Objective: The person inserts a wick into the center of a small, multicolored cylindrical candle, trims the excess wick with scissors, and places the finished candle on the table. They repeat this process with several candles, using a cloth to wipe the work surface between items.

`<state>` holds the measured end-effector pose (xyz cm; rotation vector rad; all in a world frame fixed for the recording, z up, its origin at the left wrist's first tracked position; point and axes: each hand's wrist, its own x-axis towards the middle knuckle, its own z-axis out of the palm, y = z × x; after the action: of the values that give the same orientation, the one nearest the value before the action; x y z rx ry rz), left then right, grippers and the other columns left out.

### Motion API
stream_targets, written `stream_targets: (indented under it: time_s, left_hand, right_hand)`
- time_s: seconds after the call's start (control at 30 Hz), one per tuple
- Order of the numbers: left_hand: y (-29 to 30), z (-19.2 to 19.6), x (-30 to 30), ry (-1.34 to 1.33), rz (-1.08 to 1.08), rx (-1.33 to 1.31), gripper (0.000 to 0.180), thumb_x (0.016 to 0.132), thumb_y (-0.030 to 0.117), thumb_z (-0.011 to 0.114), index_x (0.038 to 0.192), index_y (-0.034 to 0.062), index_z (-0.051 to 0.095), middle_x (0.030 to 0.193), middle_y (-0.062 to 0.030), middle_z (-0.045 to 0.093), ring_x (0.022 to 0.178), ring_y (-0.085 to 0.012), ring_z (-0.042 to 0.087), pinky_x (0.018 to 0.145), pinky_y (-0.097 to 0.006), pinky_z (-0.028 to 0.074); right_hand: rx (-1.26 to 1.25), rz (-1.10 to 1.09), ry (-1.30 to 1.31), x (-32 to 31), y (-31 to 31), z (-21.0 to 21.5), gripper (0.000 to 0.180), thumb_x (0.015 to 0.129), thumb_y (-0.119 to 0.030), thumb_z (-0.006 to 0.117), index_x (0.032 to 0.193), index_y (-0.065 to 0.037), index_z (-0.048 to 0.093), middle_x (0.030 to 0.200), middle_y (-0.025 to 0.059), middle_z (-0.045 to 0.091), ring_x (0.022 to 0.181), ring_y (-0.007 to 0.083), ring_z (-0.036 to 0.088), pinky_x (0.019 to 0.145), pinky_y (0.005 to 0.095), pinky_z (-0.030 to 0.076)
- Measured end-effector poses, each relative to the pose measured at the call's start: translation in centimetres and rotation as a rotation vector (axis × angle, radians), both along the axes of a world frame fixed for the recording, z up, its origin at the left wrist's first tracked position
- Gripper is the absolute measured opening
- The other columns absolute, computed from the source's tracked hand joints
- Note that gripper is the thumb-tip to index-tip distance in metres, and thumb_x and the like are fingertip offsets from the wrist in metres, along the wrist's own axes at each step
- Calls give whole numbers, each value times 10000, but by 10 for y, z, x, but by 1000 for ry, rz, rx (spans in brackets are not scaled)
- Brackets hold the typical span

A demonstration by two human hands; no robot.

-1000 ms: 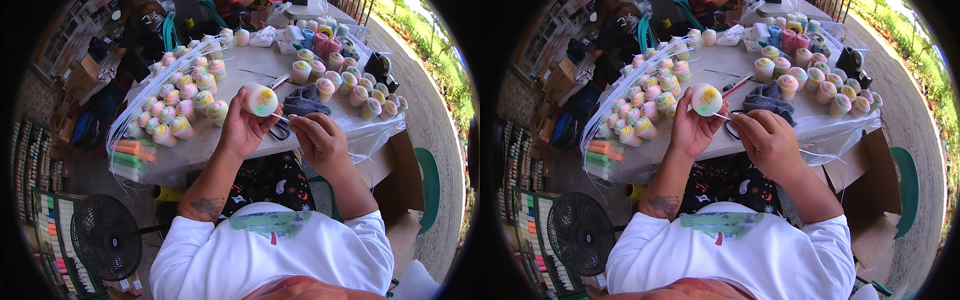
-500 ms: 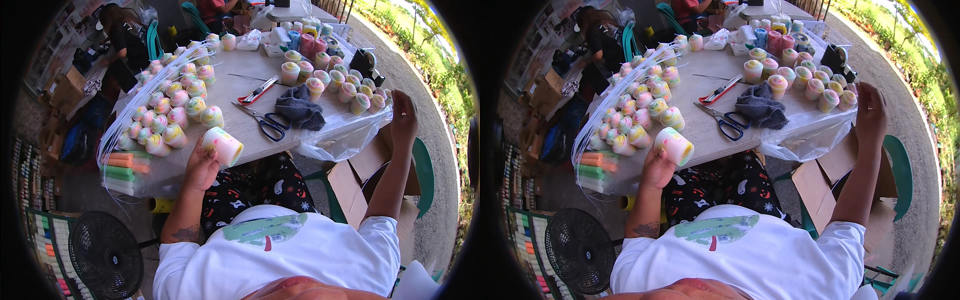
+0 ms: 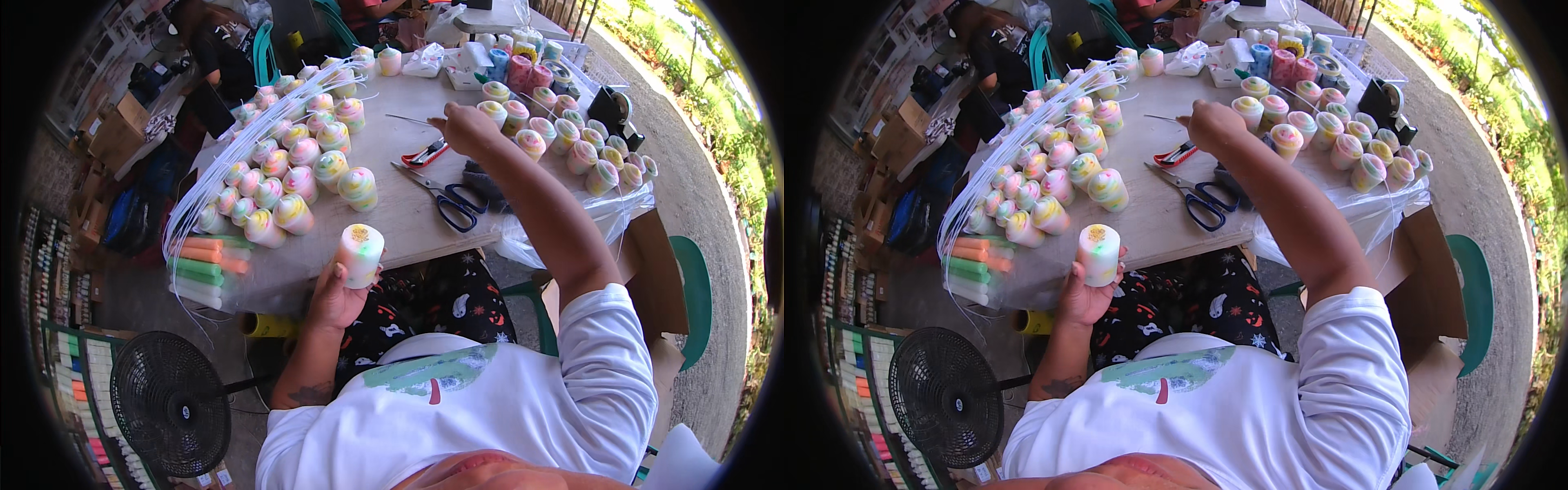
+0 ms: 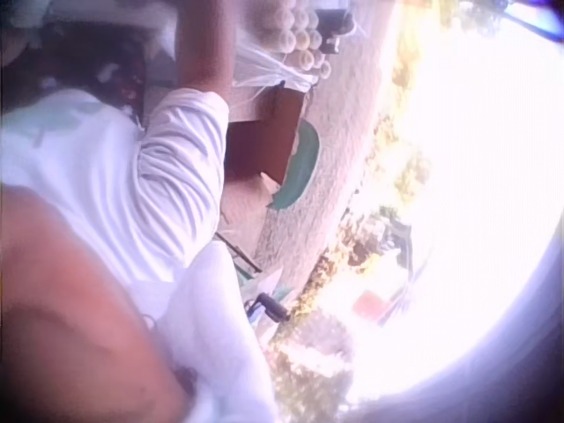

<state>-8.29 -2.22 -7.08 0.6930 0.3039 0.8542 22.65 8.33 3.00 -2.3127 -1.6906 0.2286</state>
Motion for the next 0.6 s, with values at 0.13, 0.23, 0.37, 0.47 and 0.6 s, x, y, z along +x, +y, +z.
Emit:
stream_targets:
  time_s: [0.13, 0.23, 0.37, 0.47, 0.6]
  left_hand:
    - [-12, 25, 10, 140, -61, 28, 751, 730, 180, 823, 1334, 35, 400, 1219, -170, 557, 1070, -264, 599, 924, -407, 500]
    - [-1, 19, 21, 279, -26, 284, 681, 767, 157, 789, 1316, 30, 408, 1202, -160, 568, 1062, -254, 602, 904, -378, 511]
    - [1, 31, 52, 394, 51, 602, 557, 755, 21, 773, 1221, 62, 471, 1079, -60, 594, 970, -130, 599, 848, -297, 525]
    - [-2, 35, 75, 472, 94, 795, 533, 737, 42, 771, 1185, 76, 483, 1052, -57, 595, 933, -143, 612, 818, -296, 516]
    - [-7, 32, 106, 511, 79, 1012, 565, 699, 61, 777, 1180, 78, 481, 1053, -94, 593, 936, -205, 624, 808, -321, 514]
  right_hand:
    - [-17, -212, 55, -16, 28, -50, 615, 843, -444, 658, 1168, 51, 491, 950, 218, 681, 960, 355, 660, 836, 427, 521]
    - [-143, -278, 192, -12, 43, -52, 541, 849, -361, 635, 1148, 81, 543, 1027, 214, 672, 928, 305, 679, 793, 381, 552]
    - [-159, -135, 741, 17, 8, -4, 408, 854, -247, 615, 1077, 87, 540, 926, 160, 639, 835, 223, 683, 669, 359, 590]
    - [231, 160, 1279, 36, -79, 21, 353, 883, -88, 582, 1174, 73, 464, 1024, 144, 568, 881, 252, 686, 716, 341, 596]
    - [189, 215, 1079, 53, -198, 22, 393, 883, -12, 595, 1248, -8, 448, 1029, 42, 574, 898, 139, 657, 750, 261, 533]
